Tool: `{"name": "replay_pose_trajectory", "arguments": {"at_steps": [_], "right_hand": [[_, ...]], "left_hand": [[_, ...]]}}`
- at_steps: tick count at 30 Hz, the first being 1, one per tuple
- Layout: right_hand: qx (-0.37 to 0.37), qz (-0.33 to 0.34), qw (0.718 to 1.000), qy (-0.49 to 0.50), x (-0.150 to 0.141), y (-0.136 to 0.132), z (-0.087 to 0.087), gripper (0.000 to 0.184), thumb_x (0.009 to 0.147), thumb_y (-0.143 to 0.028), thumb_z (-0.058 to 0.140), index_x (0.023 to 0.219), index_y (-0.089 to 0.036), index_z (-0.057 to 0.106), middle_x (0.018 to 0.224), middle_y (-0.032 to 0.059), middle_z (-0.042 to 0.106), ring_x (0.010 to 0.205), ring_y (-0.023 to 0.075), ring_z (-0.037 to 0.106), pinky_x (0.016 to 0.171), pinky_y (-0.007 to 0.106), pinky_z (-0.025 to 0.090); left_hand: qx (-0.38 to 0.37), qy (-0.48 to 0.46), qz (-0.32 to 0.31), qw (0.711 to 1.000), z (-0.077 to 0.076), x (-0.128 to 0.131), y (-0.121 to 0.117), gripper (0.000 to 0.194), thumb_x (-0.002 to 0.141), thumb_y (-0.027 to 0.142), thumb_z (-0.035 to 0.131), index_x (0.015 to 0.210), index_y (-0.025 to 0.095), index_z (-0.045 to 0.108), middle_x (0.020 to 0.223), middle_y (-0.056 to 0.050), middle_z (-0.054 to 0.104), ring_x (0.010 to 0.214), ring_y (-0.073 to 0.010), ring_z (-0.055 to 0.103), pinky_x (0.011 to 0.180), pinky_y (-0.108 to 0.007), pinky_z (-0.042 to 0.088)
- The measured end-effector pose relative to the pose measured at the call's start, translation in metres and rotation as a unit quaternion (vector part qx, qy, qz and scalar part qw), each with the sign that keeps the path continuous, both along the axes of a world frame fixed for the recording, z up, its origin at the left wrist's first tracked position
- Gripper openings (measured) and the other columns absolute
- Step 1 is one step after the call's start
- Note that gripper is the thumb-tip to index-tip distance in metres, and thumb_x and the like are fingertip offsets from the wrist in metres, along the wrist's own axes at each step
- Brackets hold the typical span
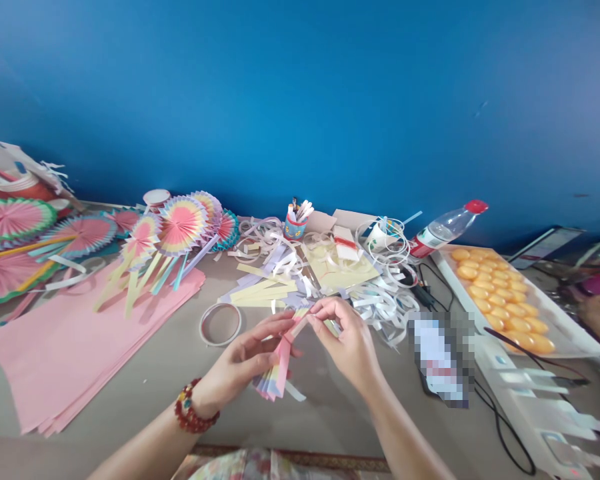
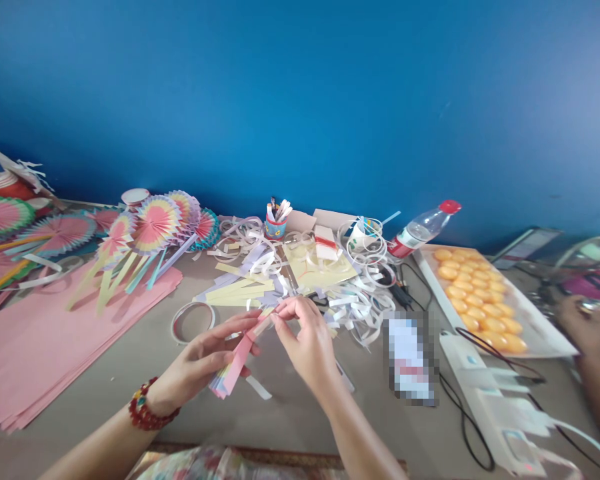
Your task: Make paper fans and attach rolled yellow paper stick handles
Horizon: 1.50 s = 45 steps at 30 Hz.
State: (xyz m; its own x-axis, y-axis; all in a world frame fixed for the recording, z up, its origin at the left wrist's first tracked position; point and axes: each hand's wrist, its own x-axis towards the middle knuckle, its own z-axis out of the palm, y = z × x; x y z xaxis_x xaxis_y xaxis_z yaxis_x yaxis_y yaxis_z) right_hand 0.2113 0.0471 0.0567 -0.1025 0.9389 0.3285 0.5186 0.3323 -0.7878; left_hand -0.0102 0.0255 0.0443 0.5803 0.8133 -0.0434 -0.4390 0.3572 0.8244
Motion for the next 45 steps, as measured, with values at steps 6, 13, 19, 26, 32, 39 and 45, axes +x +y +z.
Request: {"name": "replay_pose_trajectory", "arguments": {"at_steps": [6,13,19,26,32,39,45], "right_hand": [[0.021,-0.001,1.0,-0.019,-0.0025,0.0009,0.001,0.014,0.093,-0.023,0.059,0.08,-0.024,0.054,0.091,0.0036,0.067,0.09,0.0206,0.066,0.084,0.037,0.051],[0.052,-0.01,0.997,-0.048,-0.0053,-0.0003,0.0034,0.014,0.092,-0.02,0.059,0.081,-0.025,0.054,0.089,0.0032,0.066,0.087,0.0201,0.065,0.081,0.036,0.05],[0.071,-0.013,0.995,-0.064,-0.0078,-0.0005,0.0018,0.015,0.094,-0.019,0.058,0.082,-0.025,0.052,0.089,0.0028,0.066,0.088,0.0202,0.063,0.08,0.036,0.049],[0.077,-0.013,0.994,-0.075,-0.0091,-0.0009,-0.0004,0.015,0.094,-0.017,0.058,0.084,-0.025,0.05,0.09,0.003,0.064,0.089,0.0205,0.061,0.081,0.037,0.048],[0.097,-0.024,0.991,-0.089,-0.0088,-0.0012,0.0006,0.013,0.094,-0.019,0.059,0.085,-0.024,0.051,0.091,0.0039,0.064,0.089,0.0215,0.061,0.082,0.038,0.047],[0.068,-0.031,0.994,-0.085,-0.0073,-0.0031,0.0005,0.004,0.094,-0.024,0.058,0.091,-0.025,0.056,0.095,0.0058,0.065,0.094,0.0233,0.062,0.082,0.038,0.049],[0.039,-0.039,0.997,-0.046,-0.0094,-0.0063,0.001,0.002,0.095,-0.026,0.057,0.093,-0.025,0.057,0.097,0.0058,0.063,0.09,0.0217,0.062,0.079,0.035,0.05]], "left_hand": [[0.002,-0.001,-0.002,1.0,0.0002,0.0009,0.0004,0.044,0.09,0.024,0.065,0.134,0.029,0.063,0.162,-0.01,0.024,0.112,-0.0296,0.061,0.085,-0.039,0.059],[0.003,0.004,-0.001,1.0,0.0023,0.0008,0.0,0.044,0.09,0.024,0.065,0.133,0.029,0.063,0.162,-0.01,0.023,0.112,-0.0293,0.061,0.085,-0.038,0.059],[0.007,0.005,-0.001,1.0,0.003,0.0009,0.0002,0.043,0.091,0.025,0.064,0.133,0.029,0.063,0.163,-0.009,0.022,0.112,-0.0291,0.061,0.085,-0.038,0.058],[0.007,0.001,-0.001,1.0,0.0036,0.001,-0.0007,0.043,0.09,0.025,0.064,0.134,0.028,0.063,0.162,-0.01,0.023,0.111,-0.0292,0.061,0.084,-0.038,0.059],[0.007,-0.002,-0.002,1.0,0.0044,0.0004,-0.0005,0.043,0.091,0.026,0.064,0.134,0.028,0.062,0.163,-0.01,0.023,0.112,-0.0293,0.061,0.085,-0.037,0.059],[0.015,0.006,0.002,1.0,0.0045,0.0005,-0.0014,0.044,0.09,0.029,0.065,0.133,0.028,0.063,0.163,-0.01,0.025,0.111,-0.0296,0.063,0.082,-0.036,0.059],[0.021,-0.003,-0.003,1.0,0.0036,-0.0004,-0.0015,0.045,0.09,0.029,0.066,0.134,0.029,0.062,0.163,-0.01,0.023,0.112,-0.0298,0.062,0.081,-0.036,0.06]]}}
